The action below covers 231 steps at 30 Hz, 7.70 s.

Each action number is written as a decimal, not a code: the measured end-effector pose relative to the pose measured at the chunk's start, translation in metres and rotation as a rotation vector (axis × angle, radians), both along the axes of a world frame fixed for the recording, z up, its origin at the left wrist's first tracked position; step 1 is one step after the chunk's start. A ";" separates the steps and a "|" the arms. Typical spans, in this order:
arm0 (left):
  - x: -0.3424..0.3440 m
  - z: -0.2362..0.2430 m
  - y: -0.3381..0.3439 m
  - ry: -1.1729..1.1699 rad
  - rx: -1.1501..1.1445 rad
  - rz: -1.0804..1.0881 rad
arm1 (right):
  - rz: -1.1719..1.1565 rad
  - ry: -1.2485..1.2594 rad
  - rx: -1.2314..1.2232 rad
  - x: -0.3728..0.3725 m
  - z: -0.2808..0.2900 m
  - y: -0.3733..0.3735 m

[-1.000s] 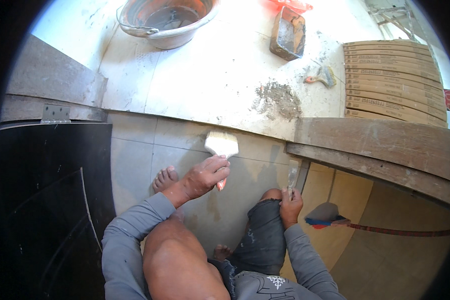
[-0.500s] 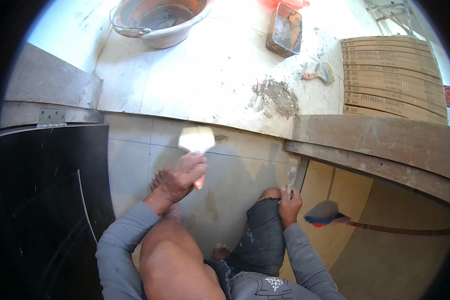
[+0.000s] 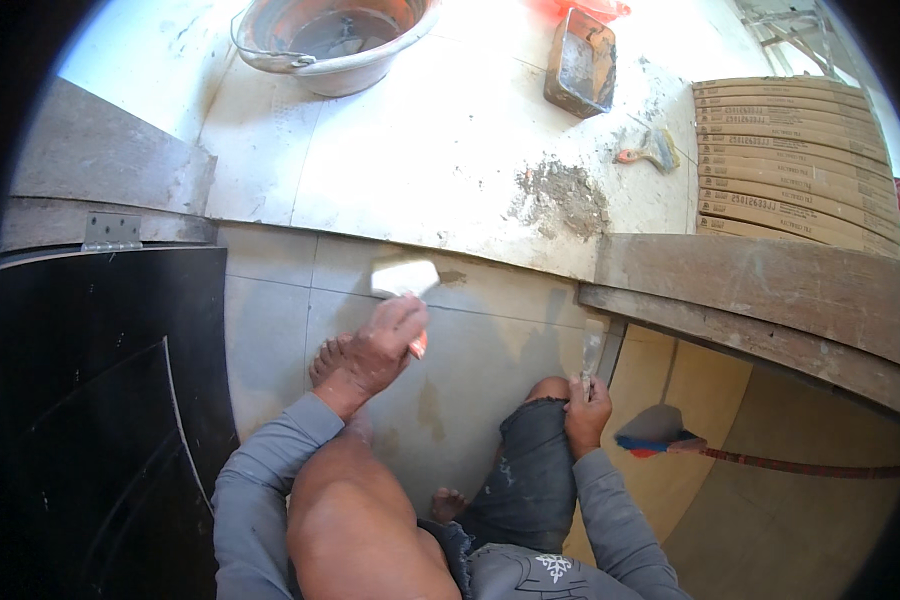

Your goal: The person applies a substance to the gaps between tiles using a small putty knife and then wipes the area with a white brush.

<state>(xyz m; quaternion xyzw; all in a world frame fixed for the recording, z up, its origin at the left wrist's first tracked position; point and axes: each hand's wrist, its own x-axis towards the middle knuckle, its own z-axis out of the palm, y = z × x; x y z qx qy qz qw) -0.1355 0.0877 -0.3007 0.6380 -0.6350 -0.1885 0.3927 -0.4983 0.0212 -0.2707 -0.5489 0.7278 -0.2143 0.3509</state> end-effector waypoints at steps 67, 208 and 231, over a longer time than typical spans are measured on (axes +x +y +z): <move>0.005 0.026 -0.017 0.078 -0.175 -0.193 | 0.123 0.098 -0.140 -0.017 -0.026 0.000; 0.032 -0.010 -0.005 0.373 0.004 0.608 | 0.620 0.183 0.311 0.112 -0.038 -0.105; 0.051 0.065 -0.026 0.446 -0.284 0.438 | 0.229 -0.377 0.481 0.172 0.029 -0.096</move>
